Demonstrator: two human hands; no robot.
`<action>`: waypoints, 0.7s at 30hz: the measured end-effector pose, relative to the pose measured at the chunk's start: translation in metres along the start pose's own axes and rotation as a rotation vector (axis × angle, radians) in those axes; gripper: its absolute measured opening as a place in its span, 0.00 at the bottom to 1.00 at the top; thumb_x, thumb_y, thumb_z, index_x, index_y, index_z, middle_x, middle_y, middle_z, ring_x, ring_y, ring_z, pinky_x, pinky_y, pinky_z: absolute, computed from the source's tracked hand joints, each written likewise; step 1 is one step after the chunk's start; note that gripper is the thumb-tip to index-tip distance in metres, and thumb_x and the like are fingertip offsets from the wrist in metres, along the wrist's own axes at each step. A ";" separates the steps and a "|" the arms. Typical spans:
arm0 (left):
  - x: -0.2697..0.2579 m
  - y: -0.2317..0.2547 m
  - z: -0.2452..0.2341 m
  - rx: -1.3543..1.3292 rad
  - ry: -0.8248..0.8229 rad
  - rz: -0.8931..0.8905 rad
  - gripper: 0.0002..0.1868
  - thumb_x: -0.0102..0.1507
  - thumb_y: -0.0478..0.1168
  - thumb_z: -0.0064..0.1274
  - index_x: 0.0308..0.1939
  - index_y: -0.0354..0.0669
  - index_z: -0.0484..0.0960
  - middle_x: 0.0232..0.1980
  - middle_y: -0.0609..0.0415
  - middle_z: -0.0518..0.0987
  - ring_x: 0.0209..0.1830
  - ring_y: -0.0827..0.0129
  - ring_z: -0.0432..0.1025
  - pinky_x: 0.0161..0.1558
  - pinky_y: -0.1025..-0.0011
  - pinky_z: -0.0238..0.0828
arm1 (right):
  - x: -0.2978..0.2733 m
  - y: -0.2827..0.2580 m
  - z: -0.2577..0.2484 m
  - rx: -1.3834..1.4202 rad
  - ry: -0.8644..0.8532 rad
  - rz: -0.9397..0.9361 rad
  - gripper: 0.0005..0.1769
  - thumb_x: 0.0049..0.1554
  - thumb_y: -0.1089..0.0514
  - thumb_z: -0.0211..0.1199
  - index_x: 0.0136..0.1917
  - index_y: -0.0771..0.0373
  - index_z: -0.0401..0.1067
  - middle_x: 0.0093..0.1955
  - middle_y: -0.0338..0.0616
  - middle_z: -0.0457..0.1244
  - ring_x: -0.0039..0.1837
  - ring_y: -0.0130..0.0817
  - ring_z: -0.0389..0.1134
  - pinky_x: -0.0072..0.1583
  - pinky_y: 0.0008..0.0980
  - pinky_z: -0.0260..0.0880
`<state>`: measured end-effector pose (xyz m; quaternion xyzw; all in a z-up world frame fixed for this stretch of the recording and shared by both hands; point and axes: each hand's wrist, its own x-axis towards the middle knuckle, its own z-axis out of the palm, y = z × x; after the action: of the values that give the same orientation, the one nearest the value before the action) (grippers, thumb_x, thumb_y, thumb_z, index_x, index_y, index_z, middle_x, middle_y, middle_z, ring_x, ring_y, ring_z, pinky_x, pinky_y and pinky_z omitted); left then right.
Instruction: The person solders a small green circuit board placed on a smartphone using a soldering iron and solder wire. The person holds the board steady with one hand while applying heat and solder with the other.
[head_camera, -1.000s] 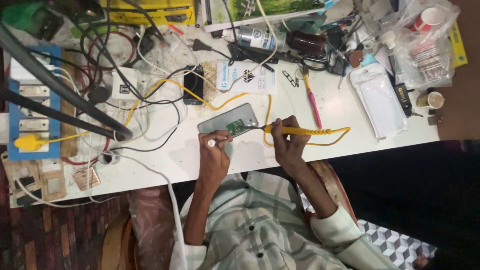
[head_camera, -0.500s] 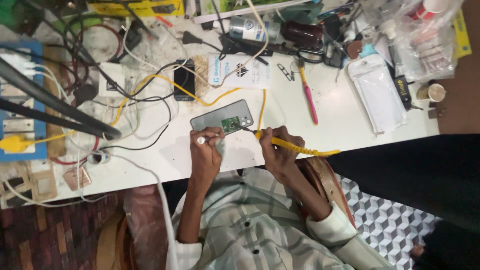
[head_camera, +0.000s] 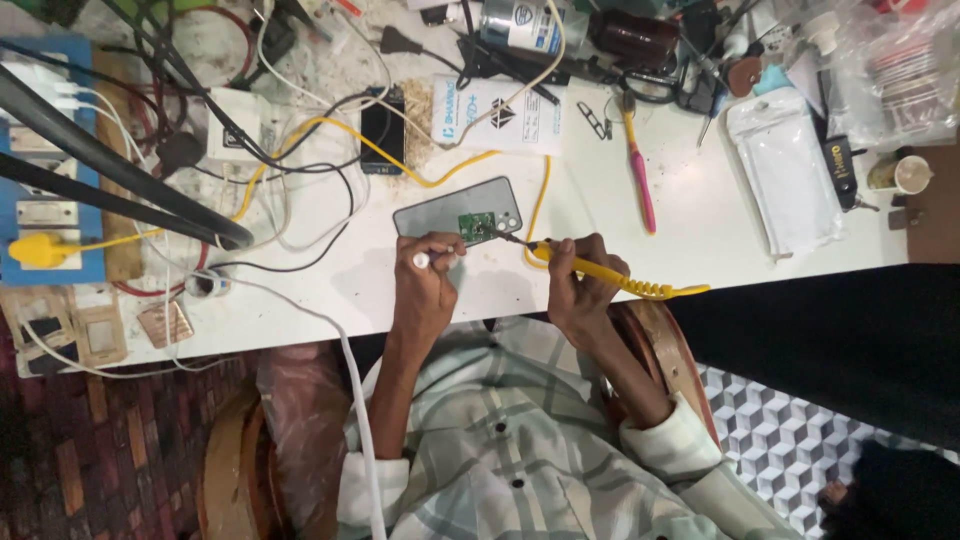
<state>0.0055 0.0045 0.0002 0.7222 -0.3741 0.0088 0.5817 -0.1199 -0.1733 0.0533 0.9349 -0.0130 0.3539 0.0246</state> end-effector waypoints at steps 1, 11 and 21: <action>-0.003 0.003 -0.001 0.012 -0.004 0.018 0.17 0.63 0.19 0.39 0.52 0.39 0.60 0.48 0.48 0.80 0.46 0.54 0.68 0.56 0.60 0.62 | -0.002 -0.001 -0.001 -0.025 -0.003 -0.013 0.23 0.60 0.75 0.63 0.66 0.74 0.61 0.45 0.48 0.64 0.41 0.38 0.64 0.39 0.39 0.51; 0.007 0.053 -0.049 0.455 -0.152 0.107 0.22 0.53 0.28 0.51 0.51 0.46 0.71 0.56 0.56 0.80 0.60 0.58 0.67 0.54 0.50 0.49 | 0.029 -0.004 -0.008 -0.490 0.085 -0.169 0.17 0.62 0.66 0.66 0.61 0.74 0.65 0.44 0.52 0.65 0.43 0.39 0.64 0.43 0.38 0.57; 0.025 0.042 -0.063 1.410 -0.415 0.316 0.24 0.55 0.41 0.53 0.56 0.55 0.80 0.62 0.66 0.76 0.66 0.67 0.67 0.48 0.67 0.60 | 0.027 -0.009 -0.017 0.042 -0.077 0.017 0.18 0.59 0.68 0.64 0.62 0.72 0.66 0.42 0.47 0.61 0.40 0.35 0.63 0.44 0.37 0.57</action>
<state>0.0271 0.0422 0.0669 0.8481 -0.4811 0.1935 -0.1091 -0.1108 -0.1639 0.0838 0.9479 -0.0144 0.3182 0.0013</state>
